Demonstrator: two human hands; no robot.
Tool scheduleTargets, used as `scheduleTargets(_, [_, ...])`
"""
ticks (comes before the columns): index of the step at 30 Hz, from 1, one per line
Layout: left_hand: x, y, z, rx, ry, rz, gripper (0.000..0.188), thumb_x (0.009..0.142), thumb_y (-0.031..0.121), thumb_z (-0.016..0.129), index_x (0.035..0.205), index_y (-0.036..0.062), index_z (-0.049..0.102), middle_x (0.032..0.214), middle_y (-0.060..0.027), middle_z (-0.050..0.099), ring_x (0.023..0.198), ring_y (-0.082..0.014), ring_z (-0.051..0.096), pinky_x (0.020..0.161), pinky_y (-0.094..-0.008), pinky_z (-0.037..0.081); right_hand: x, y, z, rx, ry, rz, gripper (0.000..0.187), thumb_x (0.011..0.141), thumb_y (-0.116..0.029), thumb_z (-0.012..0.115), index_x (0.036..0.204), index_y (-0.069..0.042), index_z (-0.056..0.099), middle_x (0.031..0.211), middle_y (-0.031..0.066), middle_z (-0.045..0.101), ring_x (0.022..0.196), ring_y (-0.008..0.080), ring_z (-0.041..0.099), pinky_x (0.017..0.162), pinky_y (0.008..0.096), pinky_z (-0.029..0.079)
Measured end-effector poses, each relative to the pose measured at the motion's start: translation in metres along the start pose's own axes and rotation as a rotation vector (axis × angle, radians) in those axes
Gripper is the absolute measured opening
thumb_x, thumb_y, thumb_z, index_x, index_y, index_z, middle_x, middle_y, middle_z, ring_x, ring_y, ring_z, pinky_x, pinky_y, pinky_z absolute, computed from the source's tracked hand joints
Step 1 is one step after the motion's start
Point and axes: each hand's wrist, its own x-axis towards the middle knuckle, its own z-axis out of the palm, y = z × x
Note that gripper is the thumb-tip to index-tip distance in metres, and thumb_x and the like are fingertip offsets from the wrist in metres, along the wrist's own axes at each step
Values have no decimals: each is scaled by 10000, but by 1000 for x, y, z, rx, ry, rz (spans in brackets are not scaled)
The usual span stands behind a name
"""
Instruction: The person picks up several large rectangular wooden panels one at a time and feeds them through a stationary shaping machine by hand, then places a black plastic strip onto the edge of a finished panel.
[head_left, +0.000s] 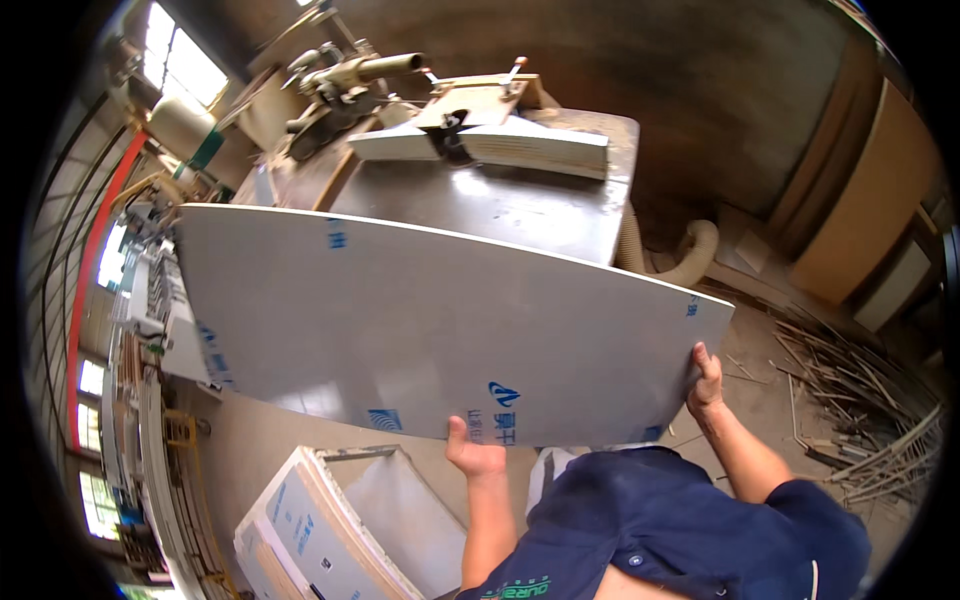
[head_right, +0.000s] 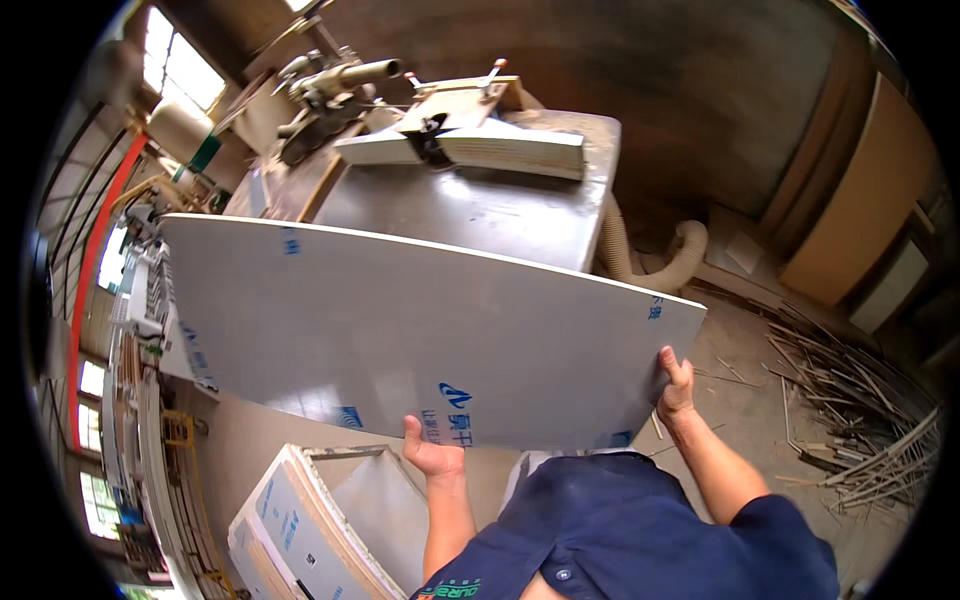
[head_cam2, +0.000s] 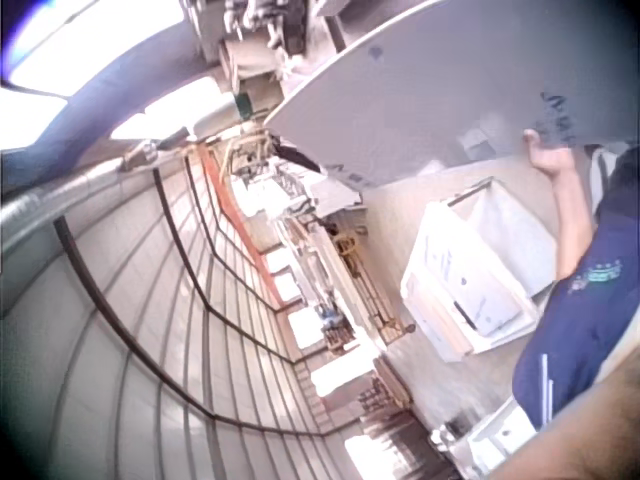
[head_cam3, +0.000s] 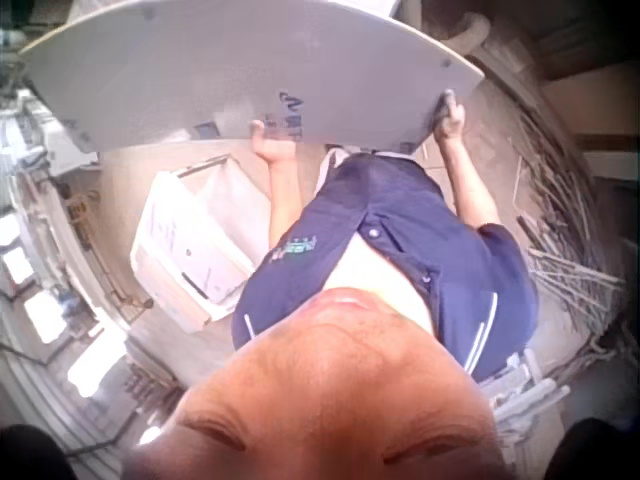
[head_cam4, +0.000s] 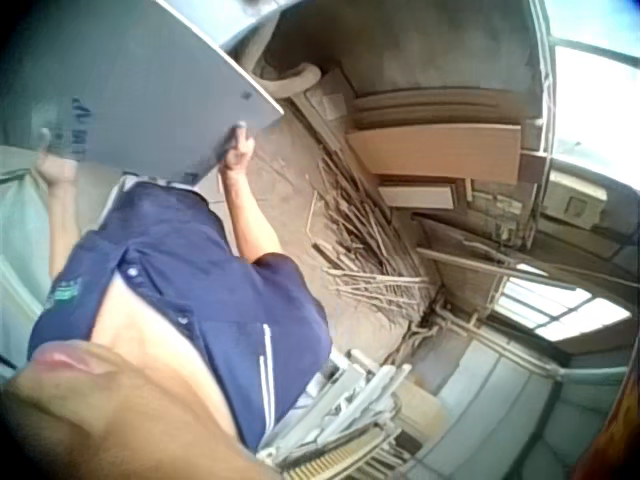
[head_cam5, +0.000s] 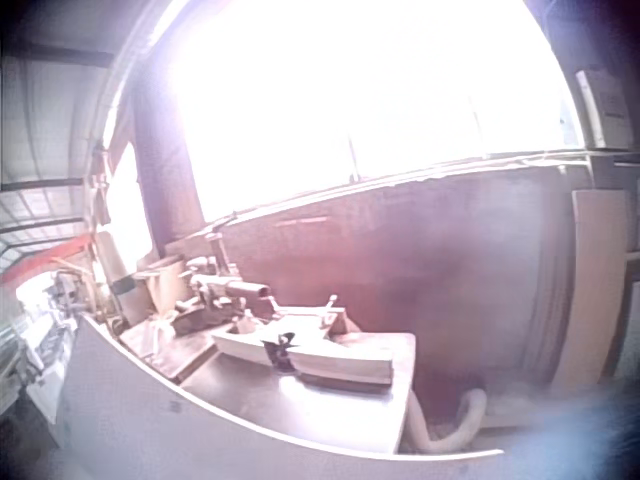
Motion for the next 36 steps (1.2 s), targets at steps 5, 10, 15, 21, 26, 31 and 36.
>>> scheduleTargets(5, [64,-25,-3,-59,107,-328,445,917,329,570,1237,23,525,1238,-112,580,1159,-312,533,1007,-485,423,-2,-18,-52,-36,310,-13,536,899,-411,614,1089,90,603,1012,149,654,873,226,630,788,329,499])
scheduleTargets(10, [72,-90,-26,12,208,-507,450,946,341,521,1277,37,512,1263,-120,571,1178,-323,527,1035,-490,398,13,-28,-109,-198,401,81,519,916,-404,578,1084,86,606,1003,144,659,889,231,632,797,337,492])
scheduleTargets(15, [75,-122,-9,48,204,-705,593,940,446,521,1349,25,440,1338,-121,507,1261,-311,446,1084,-482,326,26,-38,-145,-290,502,97,537,948,-426,529,1116,80,589,1044,136,648,924,219,619,827,327,478])
scheduleTargets(21, [95,-125,10,72,193,-805,884,765,638,654,1380,51,412,1376,-86,466,1293,-285,401,1096,-461,303,31,-53,-152,-352,545,-107,544,981,-468,462,1126,44,576,1094,97,631,971,184,597,876,318,455])
scheduleTargets(26, [113,-121,25,145,169,-929,865,804,635,617,1413,70,373,1419,-70,423,1330,-287,361,1121,-472,267,53,-68,-144,-444,523,-10,562,982,-480,451,1134,45,581,1103,96,631,983,184,595,889,321,452])
scheduleTargets(31, [143,-148,32,361,88,-996,619,967,449,505,1383,7,380,1363,-137,487,1255,-294,477,1060,-491,371,87,-75,-129,-411,675,140,560,967,-459,494,1103,74,602,1041,121,650,921,194,607,839,311,464])
scheduleTargets(36, [174,-170,64,692,7,-1023,548,985,445,479,1155,-73,539,1047,-170,660,873,-255,672,745,-374,557,134,-89,-117,-298,662,275,553,953,-427,529,1189,71,572,1139,139,626,1003,220,599,906,331,450])
